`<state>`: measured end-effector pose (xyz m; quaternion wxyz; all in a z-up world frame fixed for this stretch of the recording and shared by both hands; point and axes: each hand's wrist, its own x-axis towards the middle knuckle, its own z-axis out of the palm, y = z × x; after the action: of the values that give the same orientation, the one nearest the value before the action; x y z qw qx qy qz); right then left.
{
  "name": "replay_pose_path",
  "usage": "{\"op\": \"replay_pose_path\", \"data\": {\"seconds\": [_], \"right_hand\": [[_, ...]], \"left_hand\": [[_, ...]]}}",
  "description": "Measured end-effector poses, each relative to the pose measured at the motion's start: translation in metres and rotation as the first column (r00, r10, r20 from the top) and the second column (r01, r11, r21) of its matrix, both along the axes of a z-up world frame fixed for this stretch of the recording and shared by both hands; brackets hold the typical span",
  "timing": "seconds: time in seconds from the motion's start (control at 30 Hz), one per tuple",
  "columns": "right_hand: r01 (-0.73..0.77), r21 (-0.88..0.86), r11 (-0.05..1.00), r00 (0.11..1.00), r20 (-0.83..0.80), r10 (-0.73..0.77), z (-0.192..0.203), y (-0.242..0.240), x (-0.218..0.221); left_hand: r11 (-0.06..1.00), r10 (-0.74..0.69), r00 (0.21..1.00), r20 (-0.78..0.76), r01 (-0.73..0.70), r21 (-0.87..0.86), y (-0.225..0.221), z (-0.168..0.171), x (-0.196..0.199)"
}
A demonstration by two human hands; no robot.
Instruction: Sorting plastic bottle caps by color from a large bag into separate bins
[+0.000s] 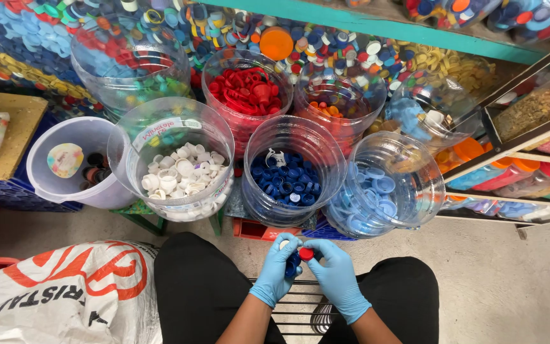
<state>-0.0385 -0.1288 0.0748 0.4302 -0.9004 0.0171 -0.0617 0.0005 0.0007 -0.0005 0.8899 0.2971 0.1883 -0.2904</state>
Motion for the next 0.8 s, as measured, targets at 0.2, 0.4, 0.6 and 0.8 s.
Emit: {"op": "replay_pose_path", "data": {"seconds": [0.2, 0.4, 0.6, 0.8], "right_hand": [[-0.059, 0.034, 0.998, 0.979, 0.2, 0.051, 0.009, 0.006, 0.004], [-0.078, 0.057, 0.995, 0.863, 0.503, 0.039, 0.07, 0.016, 0.041], [0.051, 0.006, 0.999, 0.815, 0.577, -0.045, 0.116, 0.017, 0.098], [0.076, 0.129, 0.989, 0.798, 0.587, -0.138, 0.121, 0.025, 0.143]], "left_hand": [[0.996, 0.026, 1.0, -0.014, -0.025, 0.081, 0.003, 0.002, 0.005], [0.997, -0.013, 0.999, -0.037, 0.016, 0.078, -0.001, 0.001, 0.002], [0.994, -0.019, 0.997, -0.074, 0.027, 0.11, -0.004, -0.002, -0.001], [0.987, -0.13, 0.987, -0.098, 0.138, 0.081, -0.018, -0.004, -0.005]]}}
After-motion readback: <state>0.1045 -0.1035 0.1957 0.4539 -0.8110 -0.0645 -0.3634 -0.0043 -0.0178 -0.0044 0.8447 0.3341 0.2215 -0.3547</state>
